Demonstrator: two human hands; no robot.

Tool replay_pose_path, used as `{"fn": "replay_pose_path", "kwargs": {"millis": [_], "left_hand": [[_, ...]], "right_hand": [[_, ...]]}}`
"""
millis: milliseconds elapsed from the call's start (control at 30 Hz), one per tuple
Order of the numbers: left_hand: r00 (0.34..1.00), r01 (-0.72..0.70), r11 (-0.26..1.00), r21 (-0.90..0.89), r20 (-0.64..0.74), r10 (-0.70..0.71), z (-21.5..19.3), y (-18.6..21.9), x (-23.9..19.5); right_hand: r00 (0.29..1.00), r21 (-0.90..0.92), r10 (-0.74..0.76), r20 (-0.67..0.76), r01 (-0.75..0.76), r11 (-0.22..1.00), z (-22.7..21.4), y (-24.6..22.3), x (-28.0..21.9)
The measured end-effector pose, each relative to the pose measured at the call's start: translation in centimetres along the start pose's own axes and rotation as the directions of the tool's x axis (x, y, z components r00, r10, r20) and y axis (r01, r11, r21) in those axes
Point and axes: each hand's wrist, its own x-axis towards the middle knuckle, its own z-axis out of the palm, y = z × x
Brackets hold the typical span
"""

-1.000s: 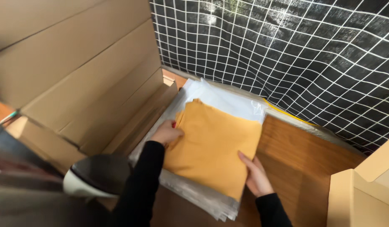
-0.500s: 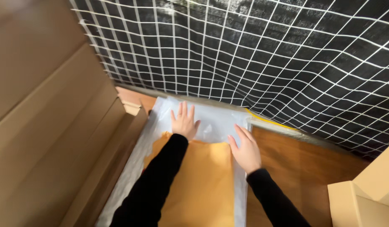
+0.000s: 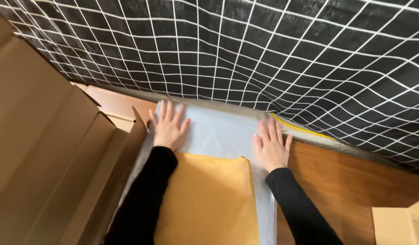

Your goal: The person unpacks a black garment from a plastic bag, places it on a hanger, and hangs it on a clothing rack. They then move a cardboard box to a stack, unpack a yellow garment from a box, place it on a hanger, and hang it on the rack. Finally, they move another box and unpack a yellow item from a plastic bag.

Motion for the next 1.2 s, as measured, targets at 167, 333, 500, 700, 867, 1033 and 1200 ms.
{"fn": "replay_pose_path", "kwargs": {"millis": [167,333,500,700,867,1033,1200], "left_hand": [[0.954,0.138,0.990,-0.015,0.271,-0.129,-1.9,-1.9,0.5],[0.936,0.136,0.991,-0.018,0.330,-0.123,-3.4,-1.9,-2.6],[0.971,0.132,0.986,-0.098,0.212,-0.109,-6.4,-2.7,-8.1],[0.903,0.411,0.811,-0.416,0.308,-0.300,-12.2,-2.5,-16.1],[0.942,0.108,0.819,-0.564,-0.206,-0.266,-14.9,3.6,-23.3],[0.963,0.224,0.324,-0.919,0.158,-0.217,-20.8,16.4,-34.9],[0.543,0.824,0.110,-0.555,0.831,0.121,-21.3,24.3,-45.1]], "right_hand": [[0.987,-0.005,0.137,0.087,-0.137,0.991,0.8,3.8,-1.5],[0.956,0.059,0.222,0.194,-0.237,0.970,-2.0,4.4,-11.0],[0.975,0.193,0.195,0.110,-0.213,0.958,-2.1,4.2,-22.8],[0.985,0.318,0.143,-0.098,-0.105,0.942,1.1,5.0,-33.2],[0.988,0.447,0.015,-0.156,0.057,0.893,1.7,6.0,-38.9],[0.990,0.706,-0.021,-0.143,0.116,0.698,0.5,6.1,-42.3],[0.964,0.657,0.140,0.224,-0.255,0.710,-3.5,4.6,-44.0]]}}
